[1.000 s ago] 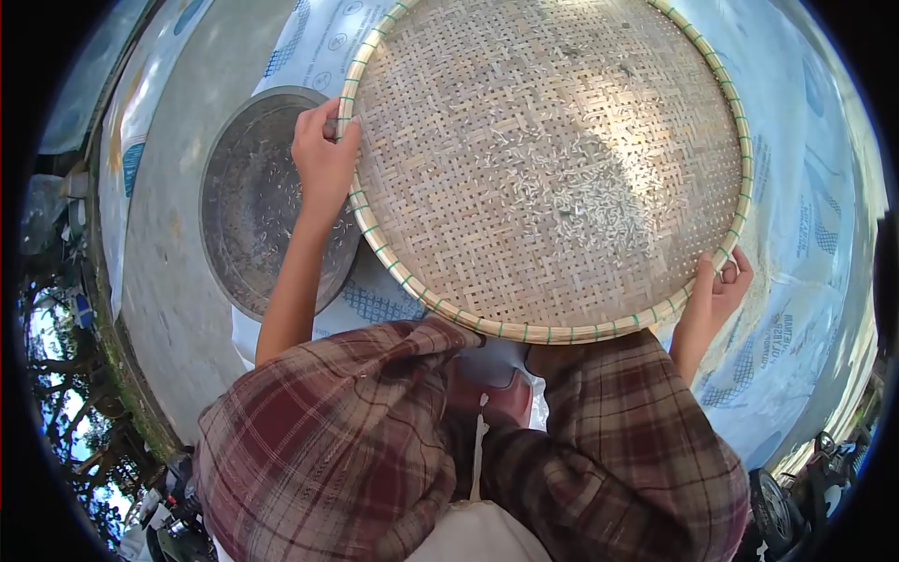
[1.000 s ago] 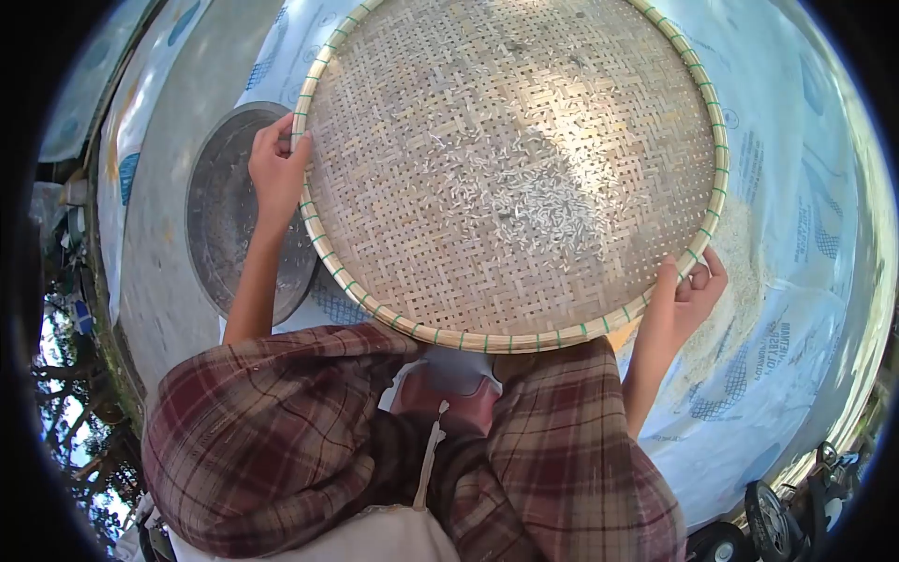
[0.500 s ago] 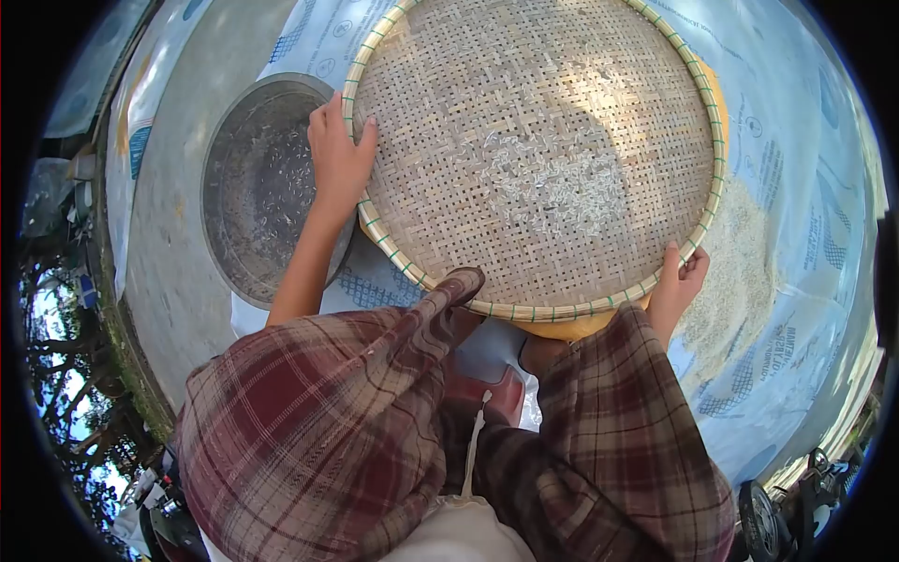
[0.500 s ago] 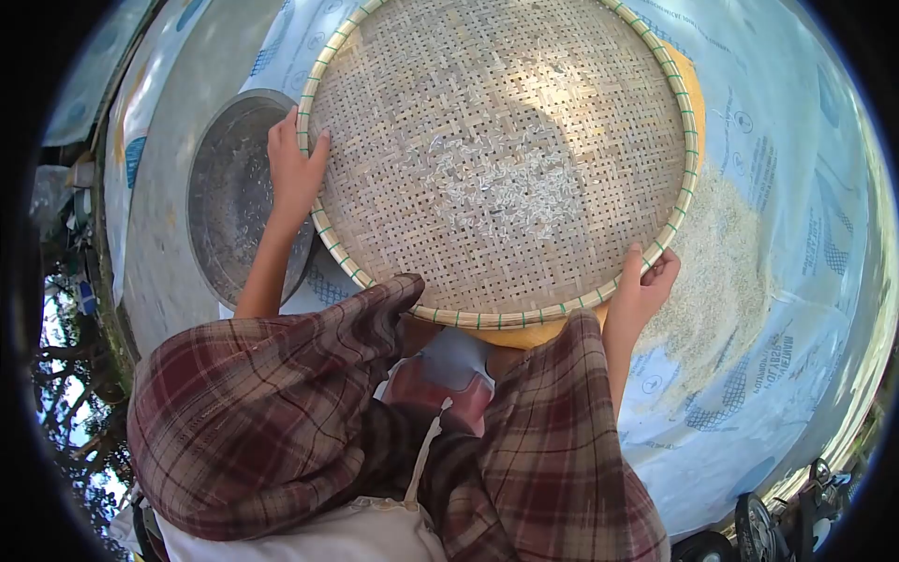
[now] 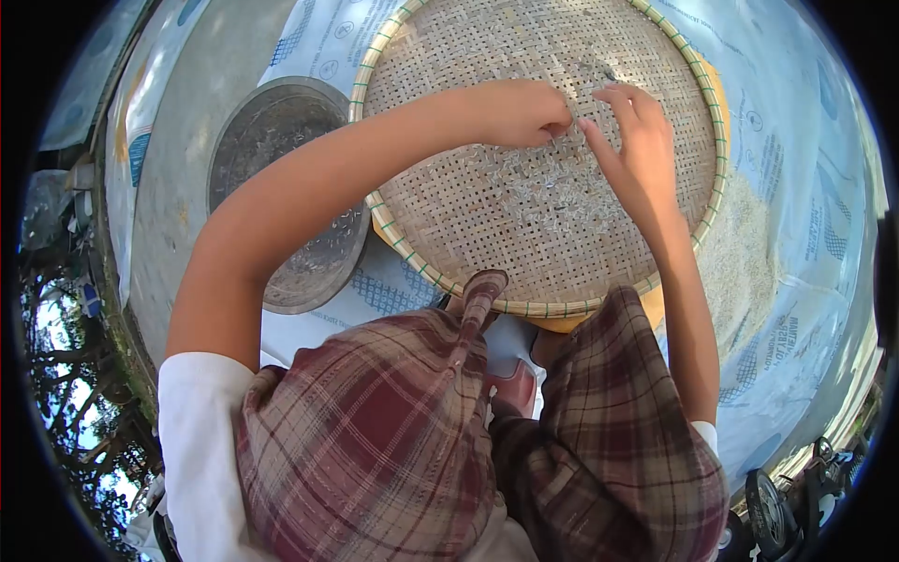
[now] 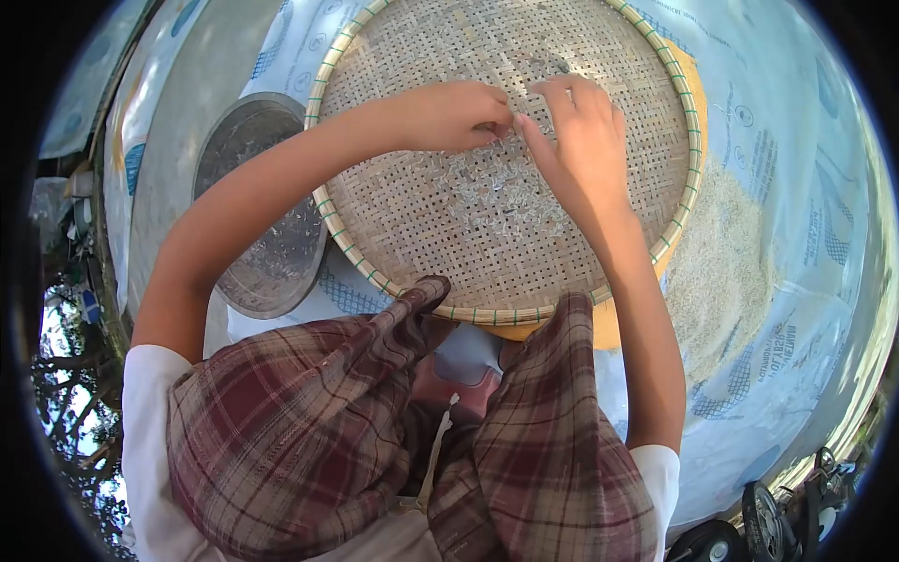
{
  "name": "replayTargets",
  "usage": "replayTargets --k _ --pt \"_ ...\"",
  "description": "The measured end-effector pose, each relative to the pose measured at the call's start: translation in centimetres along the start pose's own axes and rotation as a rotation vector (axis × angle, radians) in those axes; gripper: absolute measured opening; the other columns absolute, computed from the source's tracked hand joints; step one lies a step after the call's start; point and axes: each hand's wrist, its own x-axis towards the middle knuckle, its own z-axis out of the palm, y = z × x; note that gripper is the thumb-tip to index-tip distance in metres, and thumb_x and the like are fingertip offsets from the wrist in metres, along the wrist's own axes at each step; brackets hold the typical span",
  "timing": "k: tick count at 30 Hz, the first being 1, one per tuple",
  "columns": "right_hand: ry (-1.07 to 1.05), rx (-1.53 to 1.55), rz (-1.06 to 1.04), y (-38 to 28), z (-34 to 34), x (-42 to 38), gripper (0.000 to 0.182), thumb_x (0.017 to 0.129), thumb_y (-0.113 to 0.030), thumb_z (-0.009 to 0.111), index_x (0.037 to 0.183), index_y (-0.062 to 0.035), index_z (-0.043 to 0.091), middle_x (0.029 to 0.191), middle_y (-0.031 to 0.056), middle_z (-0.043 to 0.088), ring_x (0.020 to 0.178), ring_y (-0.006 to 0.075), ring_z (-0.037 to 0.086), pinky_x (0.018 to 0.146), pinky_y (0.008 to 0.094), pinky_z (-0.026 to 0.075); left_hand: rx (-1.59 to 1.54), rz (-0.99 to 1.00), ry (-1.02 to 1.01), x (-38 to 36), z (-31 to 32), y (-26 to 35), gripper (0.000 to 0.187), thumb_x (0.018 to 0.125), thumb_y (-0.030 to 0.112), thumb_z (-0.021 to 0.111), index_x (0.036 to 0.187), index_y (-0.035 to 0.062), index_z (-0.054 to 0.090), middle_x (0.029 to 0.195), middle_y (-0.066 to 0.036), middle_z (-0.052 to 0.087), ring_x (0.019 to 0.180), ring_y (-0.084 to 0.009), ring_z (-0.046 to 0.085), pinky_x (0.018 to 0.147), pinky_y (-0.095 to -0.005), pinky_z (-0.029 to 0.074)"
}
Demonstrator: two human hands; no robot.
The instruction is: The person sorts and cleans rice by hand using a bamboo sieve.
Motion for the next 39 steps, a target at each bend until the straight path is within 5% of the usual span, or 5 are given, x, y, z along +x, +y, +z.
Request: replayTargets --k 8,11,23,35,39 --pt "0.116 0.101 0.033 2.0 5.8 -3.1 0.027 0.078 -0.015 0.063 0.102 -0.0063 0.057 0.108 0.0085 0.056 0.105 0.0253 0.051 0.087 0.0367 0.037 -0.371 -0.100 0.504 -3.9 4.9 0.2 0.008 0.077 0.006 0.060 0.084 0.0024 0.059 0.086 -0.010 0.056 0.082 -0.0246 0.056 0.074 -0.0342 0.046" --pt "0.105 0.078 0.020 2.0 5.6 -3.0 0.028 0.078 -0.015 0.063 0.103 -0.0058 0.057 0.108 0.0088 0.056 0.106 0.0258 0.050 0.088 0.0368 0.037 -0.020 -0.057 0.542 -5.4 4.6 0.6 0.008 0.077 0.006 0.061 0.084 0.0030 0.060 0.089 -0.008 0.057 0.087 -0.0254 0.055 0.077 -0.0350 0.046" --pt "0.095 0.068 0.021 1.6 5.3 -3.1 0.032 0.077 -0.016 0.064 0.106 -0.0035 0.056 0.108 0.0111 0.056 0.107 0.0276 0.050 0.090 0.0387 0.036 0.082 -0.011 0.358 -7.1 3.4 1.3 0.010 0.076 0.007 0.061 0.085 0.0035 0.060 0.107 -0.008 0.058 0.100 -0.0272 0.054 0.084 -0.0345 0.046" --pt "0.122 0.070 0.053 1.3 5.4 -3.6 0.030 0.078 -0.014 0.061 0.105 -0.0044 0.055 0.109 0.0103 0.056 0.108 0.0274 0.049 0.091 0.0388 0.036 0.681 0.212 0.081 -6.1 3.3 2.4 0.008 0.069 0.007 0.059 0.075 0.0033 0.056 0.076 -0.004 0.052 0.076 -0.0196 0.055 0.068 -0.0329 0.046" --pt "0.146 0.075 0.041 1.6 5.4 -3.4 0.030 0.079 -0.013 0.060 0.107 -0.0047 0.055 0.110 0.0105 0.055 0.108 0.0275 0.050 0.091 0.0382 0.036 0.130 0.041 0.189 -4.2 0.7 0.6 0.011 0.074 0.012 0.062 0.080 0.0032 0.058 0.077 -0.006 0.055 0.078 -0.0196 0.057 0.070 -0.0312 0.046"
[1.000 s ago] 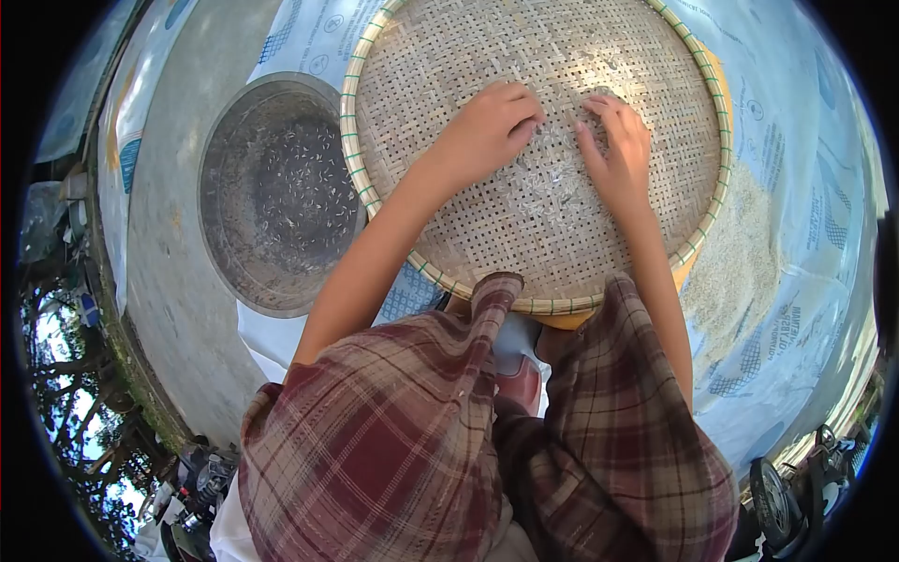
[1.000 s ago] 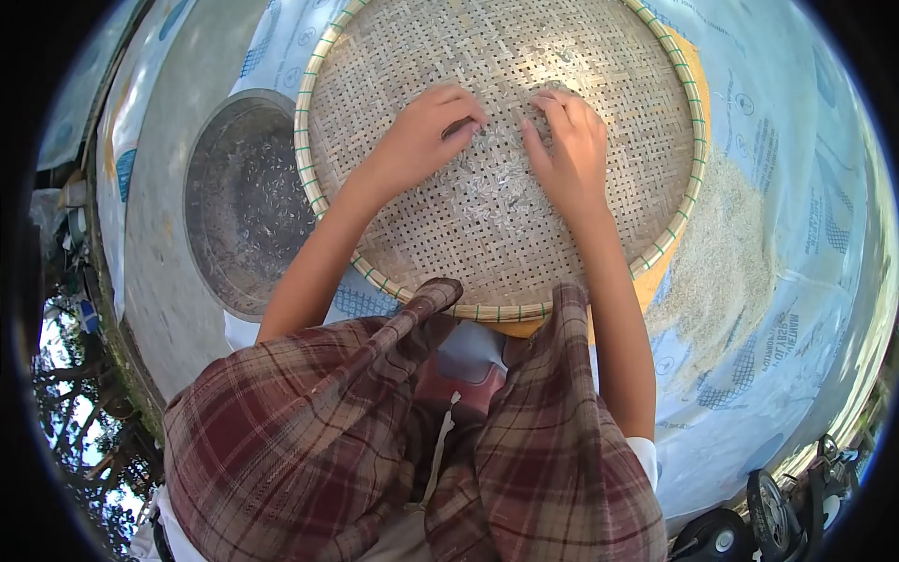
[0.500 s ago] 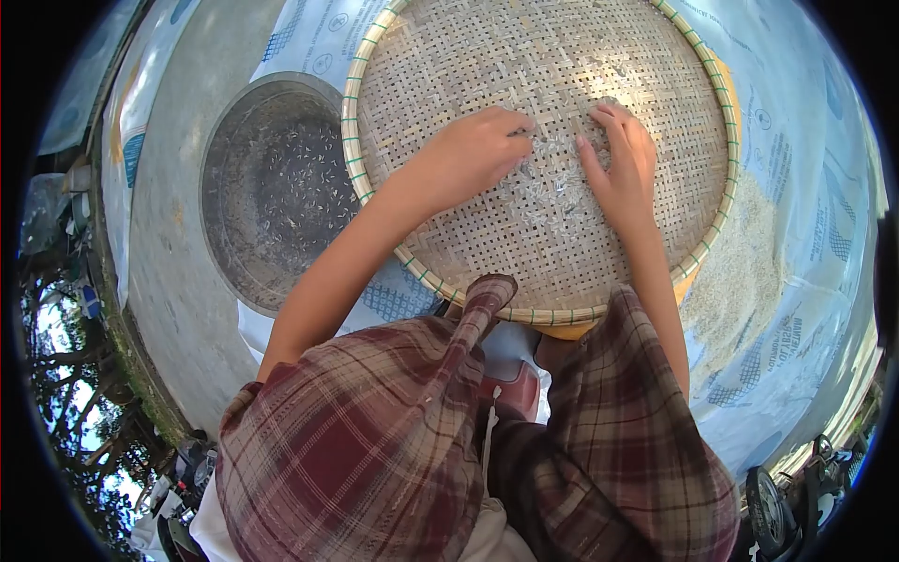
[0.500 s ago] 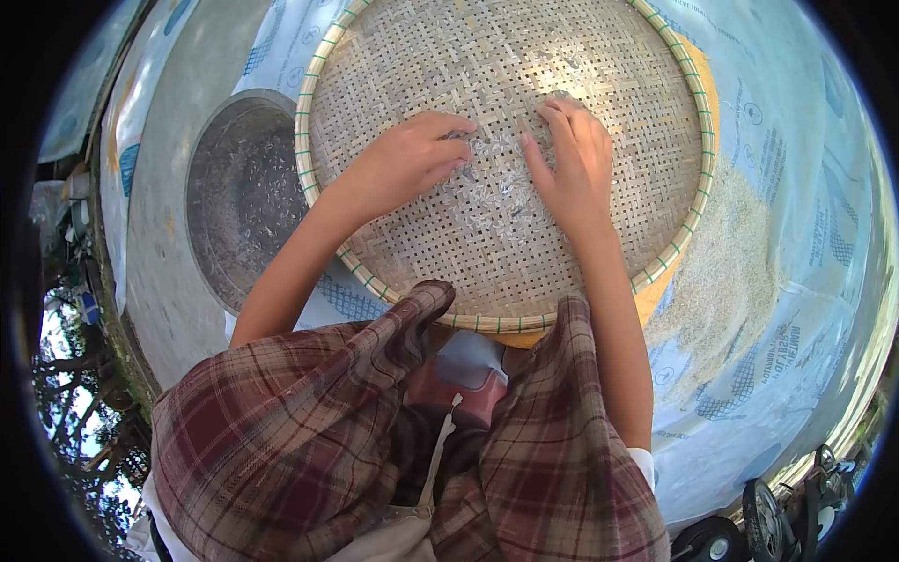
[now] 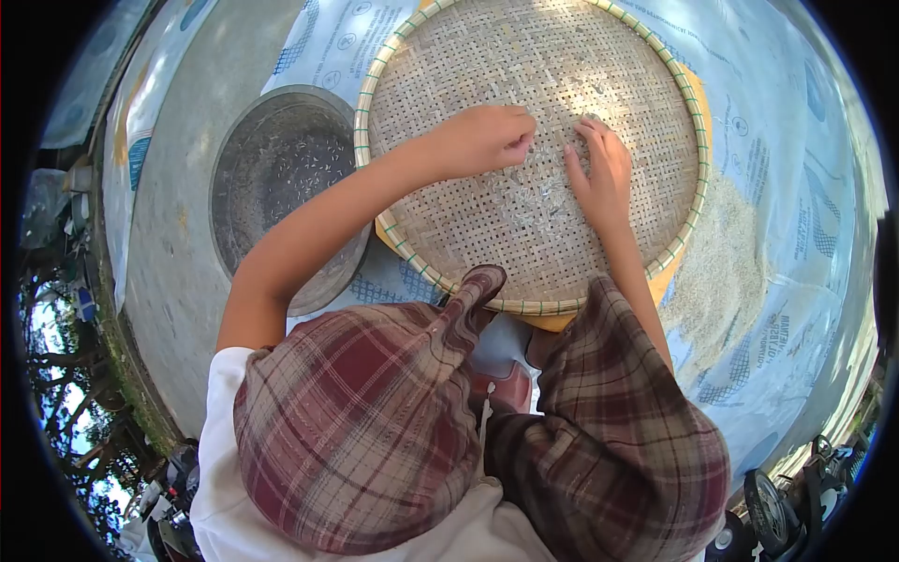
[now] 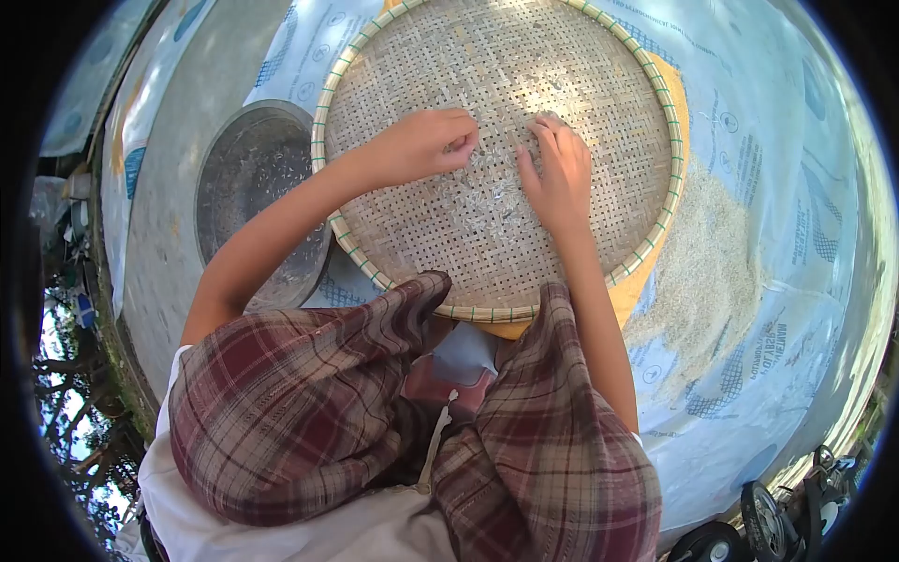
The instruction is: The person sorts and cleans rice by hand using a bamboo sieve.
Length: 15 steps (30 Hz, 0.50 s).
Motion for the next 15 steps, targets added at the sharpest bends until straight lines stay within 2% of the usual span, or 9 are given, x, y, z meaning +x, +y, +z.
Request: replayTargets --k 1,5,7,11,13,14,15 --pt "-0.004 0.007 0.001 0.0 0.0 -0.1 0.030 0.079 -0.013 0.060 0.107 -0.0049 0.055 0.110 0.0104 0.055 0.108 0.0274 0.050 0.091 0.0381 0.037 -0.234 -0.199 -0.011 0.6 -0.4 -0.3 0.013 0.076 0.014 0.062 0.083 0.0035 0.060 0.079 -0.007 0.056 0.079 -0.0208 0.057 0.071 -0.0312 0.047" --pt "-0.010 0.010 -0.003 0.1 0.0 -0.2 0.030 0.079 -0.013 0.060 0.107 -0.0050 0.055 0.111 0.0106 0.055 0.108 0.0271 0.050 0.091 0.0382 0.037 -0.368 -0.181 0.105 2.2 1.4 -1.4 0.014 0.078 0.016 0.062 0.088 0.0060 0.062 0.083 -0.007 0.058 0.084 -0.0225 0.057 0.072 -0.0318 0.047" --pt "-0.008 0.024 0.007 0.2 0.1 -0.2 0.030 0.078 -0.014 0.061 0.107 -0.0050 0.055 0.111 0.0107 0.056 0.107 0.0270 0.050 0.091 0.0379 0.037 -0.106 0.033 0.127 2.3 2.4 -1.5 0.016 0.078 0.015 0.061 0.092 0.0073 0.064 0.083 -0.005 0.058 0.086 -0.0230 0.057 0.071 -0.0322 0.048" --pt "0.001 0.027 -0.006 0.4 0.2 -0.3 0.030 0.078 -0.014 0.061 0.106 -0.0051 0.055 0.110 0.0103 0.056 0.106 0.0267 0.051 0.091 0.0376 0.037 0.024 0.155 0.171 2.5 3.1 -1.2 0.013 0.075 0.013 0.062 0.087 0.0077 0.063 0.083 -0.003 0.057 0.085 -0.0210 0.057 0.071 -0.0309 0.048" --pt "0.004 0.019 -0.006 0.5 0.3 -0.2 0.029 0.078 -0.015 0.062 0.105 -0.0054 0.056 0.110 0.0095 0.056 0.106 0.0265 0.051 0.091 0.0373 0.037 0.322 0.228 0.096 3.0 3.1 -1.1 0.009 0.073 0.013 0.062 0.081 0.0089 0.062 0.082 -0.003 0.055 0.083 -0.0187 0.056 0.072 -0.0297 0.047" --pt "0.002 0.016 0.000 0.5 0.3 -0.2 0.029 0.078 -0.015 0.062 0.105 -0.0054 0.056 0.110 0.0095 0.056 0.106 0.0265 0.051 0.091 0.0373 0.037 0.317 0.232 0.094 3.1 3.1 -1.0 0.009 0.073 0.013 0.062 0.081 0.0089 0.062 0.082 -0.003 0.055 0.083 -0.0187 0.056 0.072 -0.0297 0.047" --pt "0.004 0.022 -0.004 0.7 0.4 -0.2 0.029 0.078 -0.015 0.062 0.105 -0.0055 0.056 0.110 0.0092 0.056 0.106 0.0263 0.052 0.091 0.0373 0.037 0.453 0.317 0.092 3.3 3.1 -0.8 0.010 0.072 0.013 0.062 0.080 0.0089 0.061 0.081 -0.002 0.054 0.081 -0.0176 0.056 0.071 -0.0296 0.048"
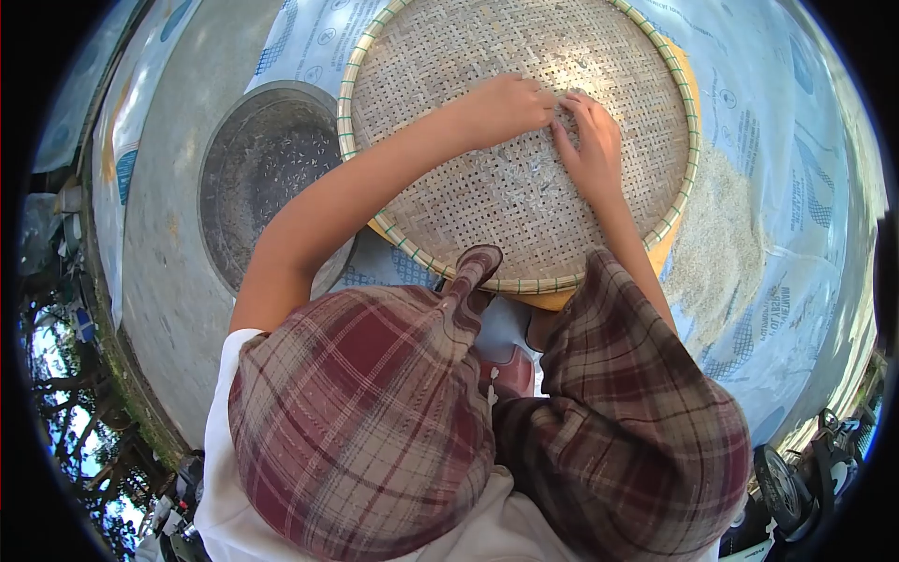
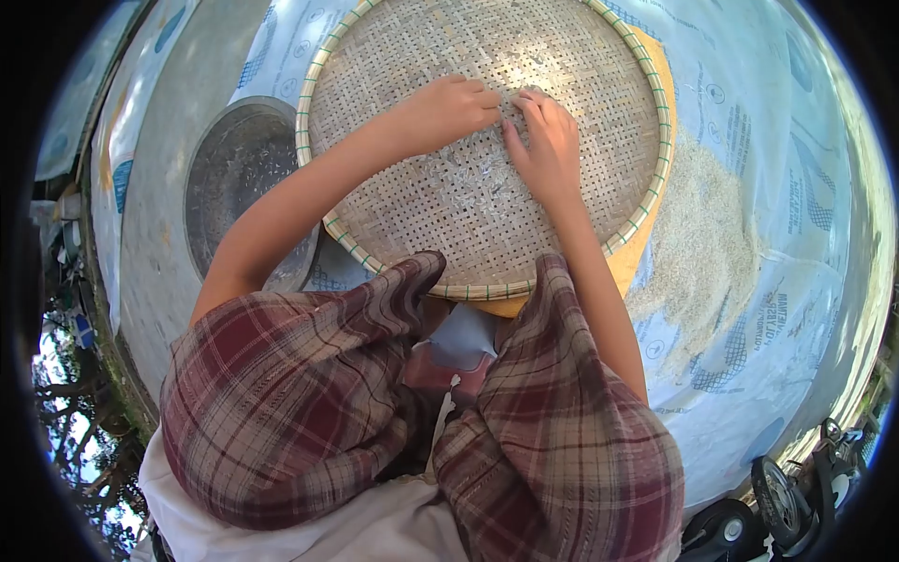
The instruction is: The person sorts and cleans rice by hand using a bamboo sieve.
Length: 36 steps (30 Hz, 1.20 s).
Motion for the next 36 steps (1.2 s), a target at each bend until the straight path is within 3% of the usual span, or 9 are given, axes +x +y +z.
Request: replayTargets --k 1,5,7,8,10,14,20,28,36 --pt "0.001 0.007 -0.004 0.1 0.1 -0.1 0.029 0.078 -0.015 0.062 0.104 -0.0056 0.056 0.111 0.0089 0.057 0.106 0.0261 0.052 0.091 0.0372 0.037 0.130 0.093 -0.003 0.0 -0.1 0.2 0.010 0.070 0.013 0.061 0.080 0.0089 0.059 0.081 -0.002 0.053 0.080 -0.0166 0.055 0.070 -0.0296 0.048" --pt "0.002 0.013 -0.007 0.4 0.1 -0.1 0.029 0.078 -0.016 0.062 0.105 -0.0056 0.056 0.111 0.0087 0.057 0.106 0.0260 0.052 0.091 0.0370 0.037 0.214 0.074 0.007 -0.3 -0.2 0.4 0.011 0.075 0.012 0.061 0.084 0.0067 0.058 0.082 -0.002 0.054 0.080 -0.0173 0.056 0.069 -0.0291 0.048" --pt "0.005 0.016 -0.007 0.2 0.1 -0.2 0.029 0.078 -0.017 0.062 0.104 -0.0056 0.057 0.111 0.0085 0.057 0.106 0.0259 0.052 0.091 0.0368 0.037 -0.540 -0.435 0.204 -1.2 -0.9 0.3 0.012 0.075 0.013 0.062 0.083 0.0042 0.059 0.078 -0.003 0.058 0.074 -0.0168 0.059 0.065 -0.0298 0.048" --pt "0.003 0.020 -0.006 0.2 0.0 -0.2 0.029 0.078 -0.017 0.062 0.104 -0.0056 0.057 0.111 0.0085 0.057 0.106 0.0259 0.052 0.091 0.0368 0.037 -0.541 -0.438 0.200 -1.7 -1.3 0.4 0.012 0.075 0.013 0.062 0.083 0.0042 0.059 0.078 -0.003 0.058 0.074 -0.0168 0.059 0.065 -0.0298 0.048" --pt "-0.005 0.027 -0.001 0.2 0.0 -0.1 0.028 0.080 -0.015 0.061 0.104 -0.0028 0.057 0.112 0.0114 0.058 0.107 0.0277 0.053 0.091 0.0374 0.039 -0.986 -0.729 0.258 -2.7 -2.7 1.0 0.014 0.077 0.014 0.061 0.085 0.0021 0.059 0.075 -0.006 0.061 0.068 -0.0150 0.060 0.064 -0.0279 0.049" --pt "-0.001 0.033 0.022 0.2 0.1 0.0 0.027 0.079 -0.017 0.062 0.103 -0.0052 0.058 0.111 0.0081 0.058 0.107 0.0257 0.051 0.092 0.0368 0.037 -0.942 -0.798 0.071 -4.5 -3.8 1.5 0.015 0.081 0.013 0.061 0.090 0.0014 0.059 0.077 -0.004 0.063 0.071 -0.0091 0.059 0.067 -0.0240 0.048" --pt "0.001 0.023 0.017 0.1 0.1 0.0 0.026 0.079 -0.017 0.062 0.102 -0.0050 0.059 0.109 0.0088 0.058 0.106 0.0260 0.052 0.091 0.0373 0.037 -0.874 -0.668 -0.002 -5.4 -3.5 1.4 0.015 0.079 0.010 0.062 0.091 0.0022 0.063 0.077 -0.004 0.064 0.067 -0.0118 0.058 0.065 -0.0259 0.048" --pt "0.012 0.000 0.016 0.0 0.2 -0.1 0.027 0.079 -0.017 0.062 0.103 -0.0049 0.059 0.110 0.0088 0.058 0.107 0.0260 0.052 0.091 0.0371 0.037 -0.571 -0.315 -0.043 -5.1 -2.8 1.7 0.013 0.078 0.007 0.060 0.089 0.0013 0.063 0.084 -0.011 0.061 0.082 -0.0261 0.059 0.073 -0.0351 0.047" --pt "0.009 0.017 0.009 0.2 0.3 -0.1 0.027 0.079 -0.018 0.062 0.103 -0.0050 0.059 0.110 0.0084 0.058 0.107 0.0257 0.052 0.091 0.0371 0.037 -0.101 0.004 -0.133 -4.4 -3.5 2.4 0.012 0.067 0.008 0.059 0.076 0.0008 0.059 0.076 -0.005 0.054 0.083 -0.0204 0.055 0.076 -0.0310 0.047"
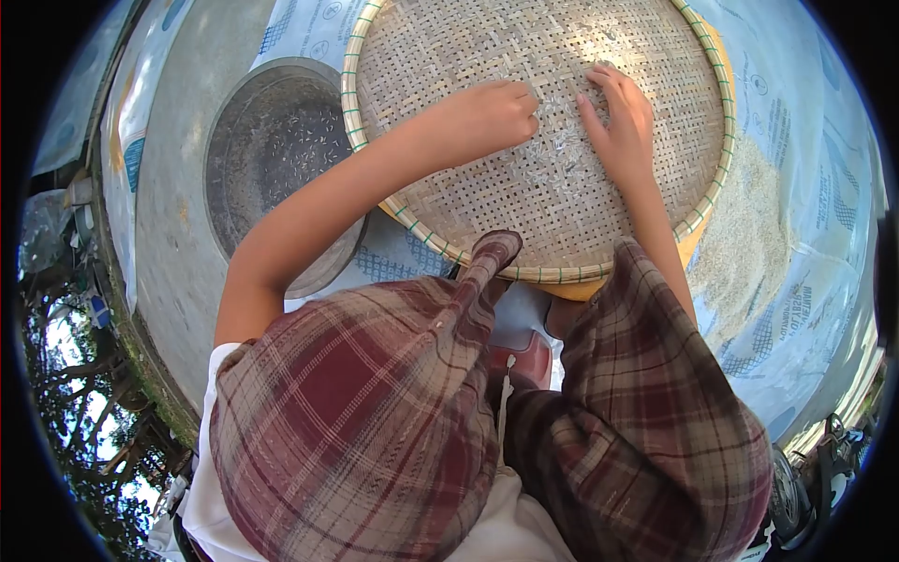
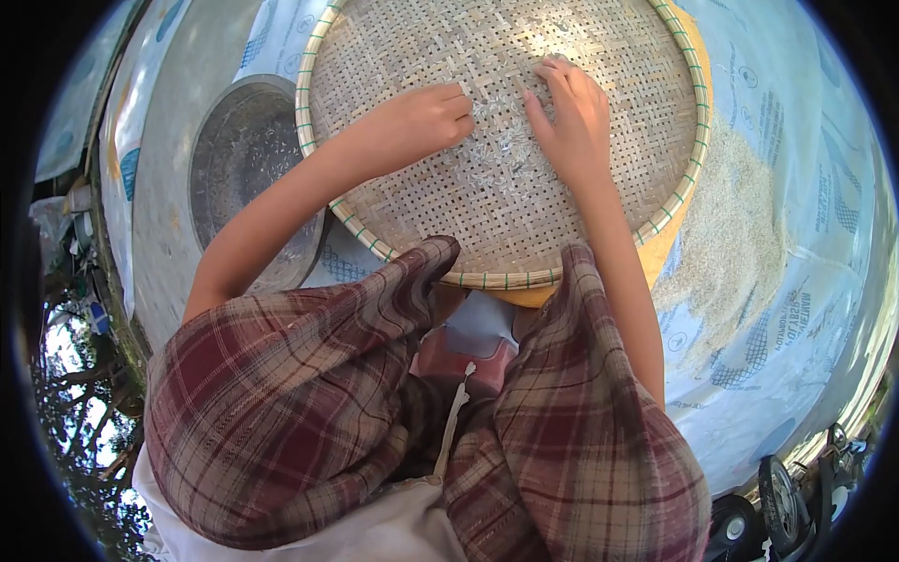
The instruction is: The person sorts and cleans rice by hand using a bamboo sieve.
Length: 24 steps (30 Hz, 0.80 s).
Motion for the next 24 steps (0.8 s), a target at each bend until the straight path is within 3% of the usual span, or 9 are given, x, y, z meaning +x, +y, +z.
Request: replayTargets --k 4,8,10,11,13,16,20,22,24 --pt "0.005 -0.007 -0.008 0.1 0.1 -0.1 0.028 0.079 -0.018 0.062 0.103 -0.0049 0.058 0.110 0.0085 0.058 0.105 0.0257 0.053 0.090 0.0368 0.038 0.275 0.071 -0.100 0.4 0.4 1.1 0.012 0.064 0.009 0.059 0.075 0.0017 0.059 0.077 -0.003 0.052 0.082 -0.0182 0.054 0.076 -0.0300 0.046" --pt "-0.003 -0.003 -0.006 0.2 0.1 -0.1 0.028 0.079 -0.018 0.062 0.103 -0.0050 0.058 0.110 0.0086 0.058 0.106 0.0258 0.052 0.091 0.0370 0.037 0.273 0.072 -0.069 0.0 0.7 0.7 0.009 0.066 0.009 0.061 0.072 0.0022 0.058 0.075 -0.003 0.052 0.083 -0.0177 0.054 0.074 -0.0283 0.046" --pt "0.006 -0.004 -0.019 0.3 0.1 -0.1 0.028 0.079 -0.018 0.062 0.103 -0.0052 0.058 0.110 0.0087 0.058 0.106 0.0261 0.052 0.091 0.0372 0.037 -0.245 -0.161 0.221 -0.8 0.3 -0.1 0.006 0.075 0.007 0.062 0.077 0.0018 0.060 0.076 -0.003 0.056 0.082 -0.0143 0.055 0.072 -0.0246 0.044" --pt "0.006 -0.003 -0.017 0.4 0.1 -0.1 0.028 0.079 -0.018 0.062 0.103 -0.0052 0.058 0.110 0.0087 0.058 0.106 0.0261 0.052 0.091 0.0372 0.037 -0.246 -0.161 0.219 -1.3 0.1 -0.1 0.006 0.075 0.007 0.062 0.077 0.0018 0.060 0.076 -0.003 0.056 0.082 -0.0143 0.055 0.072 -0.0246 0.044" --pt "0.005 -0.007 -0.019 0.3 0.1 -0.1 0.028 0.079 -0.018 0.062 0.103 -0.0052 0.058 0.110 0.0089 0.058 0.106 0.0261 0.052 0.090 0.0372 0.038 -0.850 -0.823 0.260 -2.1 -2.0 0.8 0.009 0.084 0.009 0.059 0.088 0.0014 0.061 0.081 -0.004 0.060 0.078 -0.0110 0.054 0.073 -0.0231 0.043" --pt "0.005 -0.007 -0.022 0.4 0.1 -0.1 0.028 0.079 -0.018 0.062 0.103 -0.0051 0.058 0.111 0.0090 0.058 0.107 0.0260 0.052 0.091 0.0375 0.037 -1.176 -1.003 0.407 -4.9 -3.0 0.5 0.014 0.087 0.010 0.057 0.096 -0.0009 0.060 0.083 -0.004 0.060 0.076 -0.0092 0.053 0.074 -0.0230 0.043" --pt "0.002 -0.003 -0.018 0.2 0.0 -0.3 0.028 0.079 -0.017 0.062 0.104 -0.0048 0.058 0.111 0.0094 0.057 0.107 0.0268 0.052 0.091 0.0378 0.037 -1.252 -1.051 0.934 -10.1 -4.3 0.2 0.016 0.083 0.008 0.063 0.093 -0.0042 0.062 0.084 -0.005 0.062 0.074 -0.0098 0.056 0.070 -0.0227 0.046" --pt "-0.010 -0.004 -0.025 -0.1 -0.3 -0.4 0.030 0.080 -0.019 0.061 0.106 -0.0048 0.057 0.114 0.0105 0.056 0.109 0.0274 0.050 0.094 0.0388 0.035 -1.082 -1.195 1.099 -13.1 -4.4 0.5 0.015 0.083 0.006 0.062 0.093 -0.0045 0.062 0.084 -0.006 0.062 0.075 -0.0103 0.056 0.070 -0.0227 0.046" --pt "-0.049 -0.025 -0.006 -0.7 -0.6 -0.8 0.033 0.081 -0.021 0.060 0.109 -0.0053 0.056 0.118 0.0109 0.053 0.112 0.0278 0.048 0.096 0.0401 0.033 -1.001 -1.331 1.120 -16.4 -3.2 1.0 0.015 0.082 0.006 0.062 0.093 -0.0045 0.062 0.084 -0.006 0.062 0.075 -0.0102 0.056 0.069 -0.0225 0.047"
